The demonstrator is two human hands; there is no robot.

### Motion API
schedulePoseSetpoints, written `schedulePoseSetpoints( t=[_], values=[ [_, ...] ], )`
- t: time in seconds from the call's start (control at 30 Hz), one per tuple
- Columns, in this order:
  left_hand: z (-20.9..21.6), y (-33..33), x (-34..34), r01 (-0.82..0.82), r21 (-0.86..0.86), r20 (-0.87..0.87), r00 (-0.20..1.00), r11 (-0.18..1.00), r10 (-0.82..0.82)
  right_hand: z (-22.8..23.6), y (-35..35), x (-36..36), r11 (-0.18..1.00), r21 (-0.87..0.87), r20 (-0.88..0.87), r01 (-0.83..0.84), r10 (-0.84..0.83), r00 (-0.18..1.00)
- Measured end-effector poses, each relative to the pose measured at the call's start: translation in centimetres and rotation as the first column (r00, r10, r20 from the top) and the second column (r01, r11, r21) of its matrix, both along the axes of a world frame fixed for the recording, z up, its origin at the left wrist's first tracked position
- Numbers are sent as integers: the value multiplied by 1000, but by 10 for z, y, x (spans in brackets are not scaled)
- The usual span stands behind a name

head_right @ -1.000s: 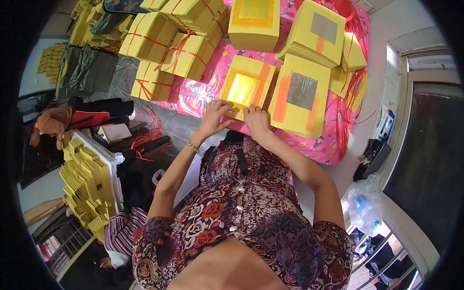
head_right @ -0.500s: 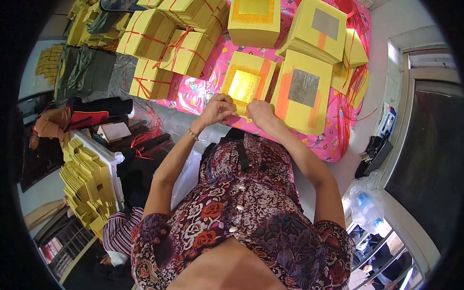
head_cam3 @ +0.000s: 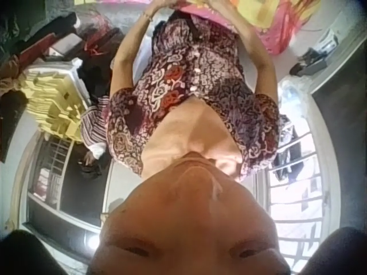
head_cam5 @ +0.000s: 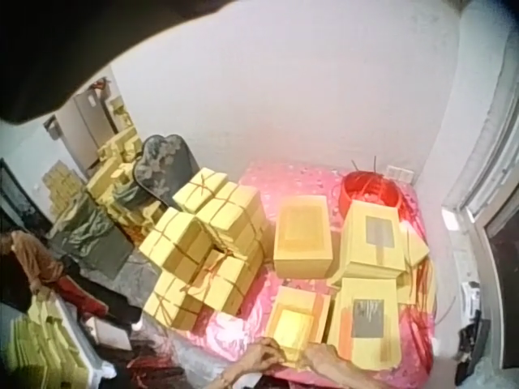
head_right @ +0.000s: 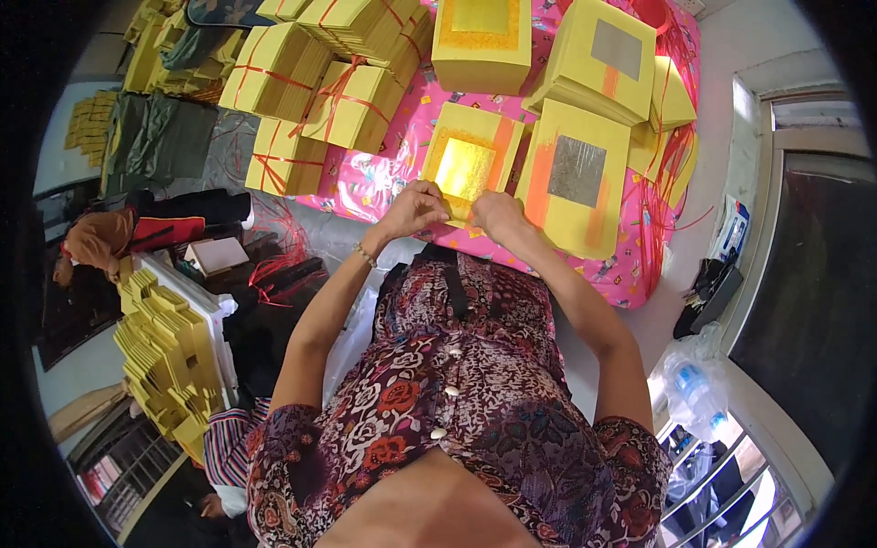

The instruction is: Counting and bundling stacks of yellow paper products using red string.

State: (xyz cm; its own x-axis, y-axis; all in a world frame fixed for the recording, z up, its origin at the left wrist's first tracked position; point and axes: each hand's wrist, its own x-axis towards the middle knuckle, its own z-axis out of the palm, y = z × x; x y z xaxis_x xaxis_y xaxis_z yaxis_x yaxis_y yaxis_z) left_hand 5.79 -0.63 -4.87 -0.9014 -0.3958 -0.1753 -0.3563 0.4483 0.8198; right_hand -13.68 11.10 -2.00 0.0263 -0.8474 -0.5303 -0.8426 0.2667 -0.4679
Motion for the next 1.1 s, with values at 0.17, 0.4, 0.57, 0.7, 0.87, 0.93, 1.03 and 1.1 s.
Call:
schedulePoseSetpoints(
  t=[0.17, 0.4, 0.57, 0.7, 0.87, 0.93, 1.03, 1.1],
  values=[
    [3, 0, -5, -1, 5, 4, 1000, 1000, 1, -8, 0, -7, 998, -33, 14, -56, 57, 998],
    [15, 6, -9, 47, -194, -41, 998, 980, -56, -9, 3, -7, 990, -109, -77, -90, 82, 994],
    [31, 17, -22, 107, -478, 32, 994, 872, -104, 11, 4, -16, 992, -126, 42, 28, -23, 999],
    [34, 10, -31, 122, -574, 76, 993, 810, -96, 40, 4, -26, 971, -202, 104, 128, -109, 989],
    [52, -20, -52, 229, -466, 223, 965, 855, -136, 59, -2, -29, 805, -453, 224, 383, -313, 923],
    [52, -35, -62, 294, -423, 291, 940, 857, -179, 51, -11, -32, 824, -451, 172, 343, -297, 939],
    [65, -42, -76, 267, -451, 244, 955, 852, -170, 32, -26, -39, 834, -451, 81, 317, -315, 945],
    [75, -34, -82, 161, -518, 125, 986, 840, -112, 25, -36, -47, 826, -462, 43, 322, -342, 939]
  ],
)
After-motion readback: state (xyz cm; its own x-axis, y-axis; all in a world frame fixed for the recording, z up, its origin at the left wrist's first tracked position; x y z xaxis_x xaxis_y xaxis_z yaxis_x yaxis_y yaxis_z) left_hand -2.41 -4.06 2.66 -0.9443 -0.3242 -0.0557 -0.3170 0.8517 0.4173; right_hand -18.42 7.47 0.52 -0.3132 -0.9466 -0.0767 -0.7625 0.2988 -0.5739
